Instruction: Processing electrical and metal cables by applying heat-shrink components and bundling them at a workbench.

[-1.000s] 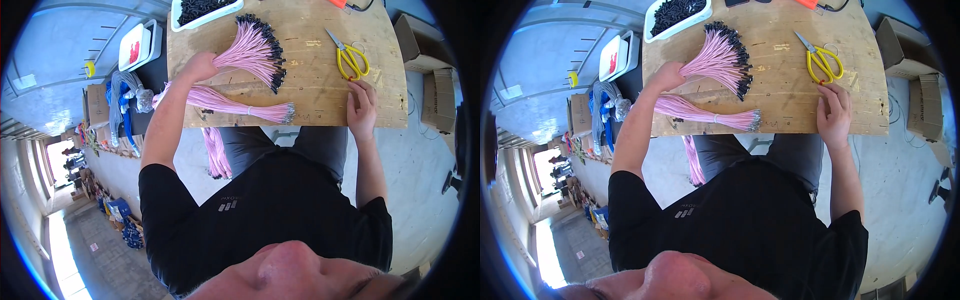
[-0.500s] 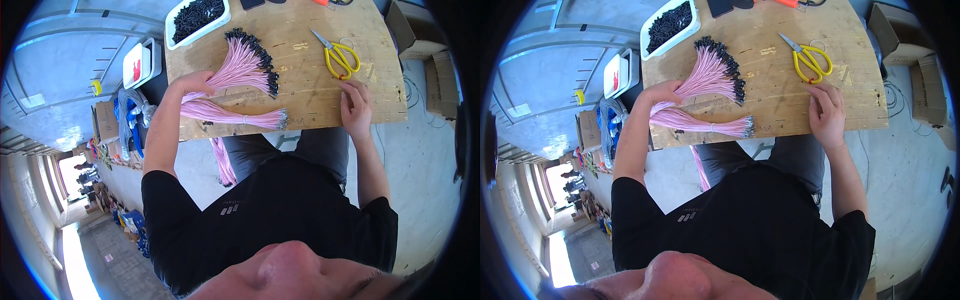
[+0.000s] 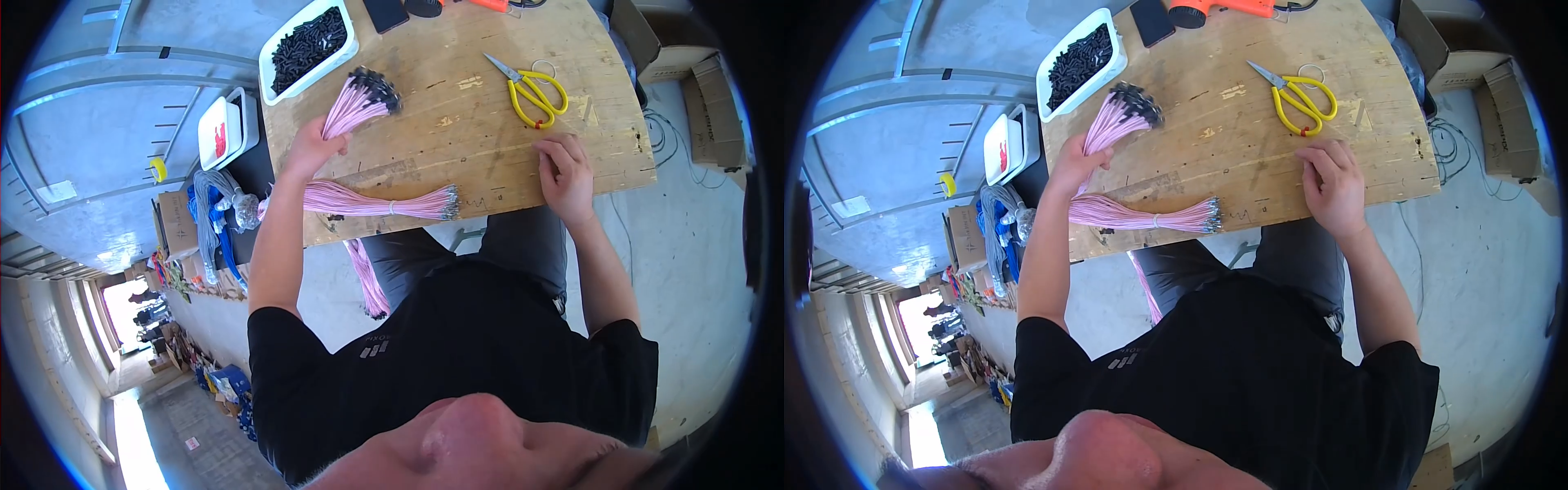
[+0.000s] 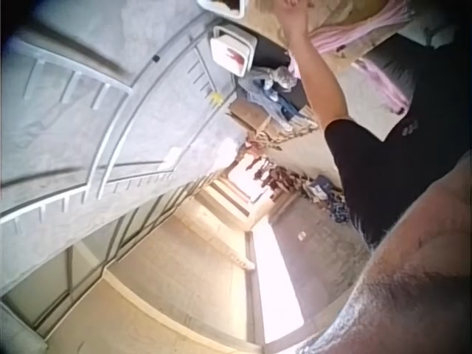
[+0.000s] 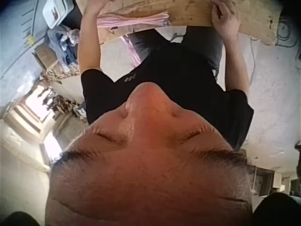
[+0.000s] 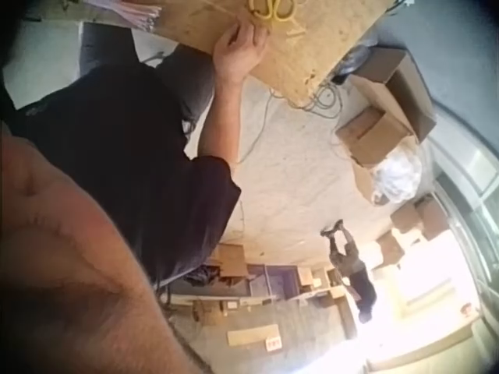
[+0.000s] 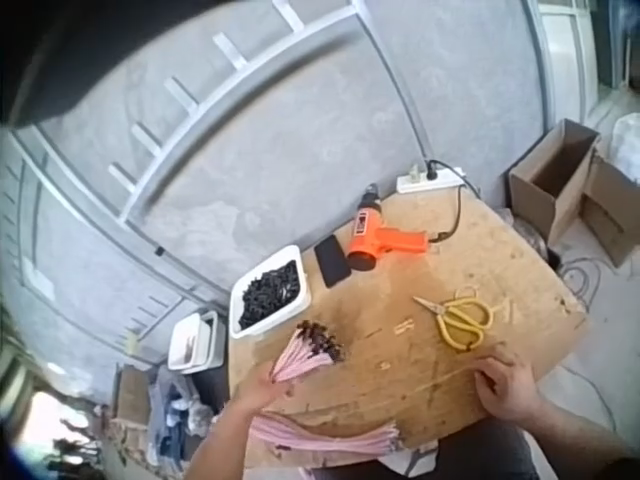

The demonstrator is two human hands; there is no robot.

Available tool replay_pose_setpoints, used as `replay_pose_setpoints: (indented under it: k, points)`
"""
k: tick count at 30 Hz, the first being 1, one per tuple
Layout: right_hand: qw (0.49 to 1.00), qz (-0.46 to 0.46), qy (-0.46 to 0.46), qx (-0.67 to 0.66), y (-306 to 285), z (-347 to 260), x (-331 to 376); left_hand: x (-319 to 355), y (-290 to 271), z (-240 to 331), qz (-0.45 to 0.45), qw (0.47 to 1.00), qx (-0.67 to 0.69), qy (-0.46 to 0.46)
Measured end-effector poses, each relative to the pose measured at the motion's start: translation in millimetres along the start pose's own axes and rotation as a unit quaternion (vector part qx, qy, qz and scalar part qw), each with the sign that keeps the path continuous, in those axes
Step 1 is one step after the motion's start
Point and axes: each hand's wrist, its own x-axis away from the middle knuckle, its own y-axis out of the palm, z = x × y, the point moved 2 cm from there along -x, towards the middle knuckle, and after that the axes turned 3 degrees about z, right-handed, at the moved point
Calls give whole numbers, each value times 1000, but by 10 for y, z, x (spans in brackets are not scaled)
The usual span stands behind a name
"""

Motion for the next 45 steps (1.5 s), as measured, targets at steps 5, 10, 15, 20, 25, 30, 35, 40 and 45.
replay_pose_setpoints:
  k: [5,10,15,20,25,30,35,40,45]
  points:
    - [1000,-5,-3,-2,7,-33,-12,-84,433,27,-104,993,-23,-42]
    - [1000,-10,1,-9,16,-25,-13,-284,662,-100,-191,978,-42,-66]
    - [1000,-6,3,-1,3,-11,3,-73,582,159,-151,974,-166,10]
    - [1000,-8,-8,-5,2,-40,-8,456,360,101,22,983,-143,117]
    - [1000,-14,-12,8,17,-59,4,958,246,13,95,965,-77,230]
    - [999,-24,-4,22,64,-51,21,1169,134,-153,83,941,-86,318]
    - [999,-35,1,35,97,-52,21,1243,146,-107,128,899,-41,417]
    - [997,-48,2,53,92,-25,35,1310,128,-4,144,878,-43,454]
    - [997,-53,-1,53,115,-35,22,1284,167,-253,138,875,6,464]
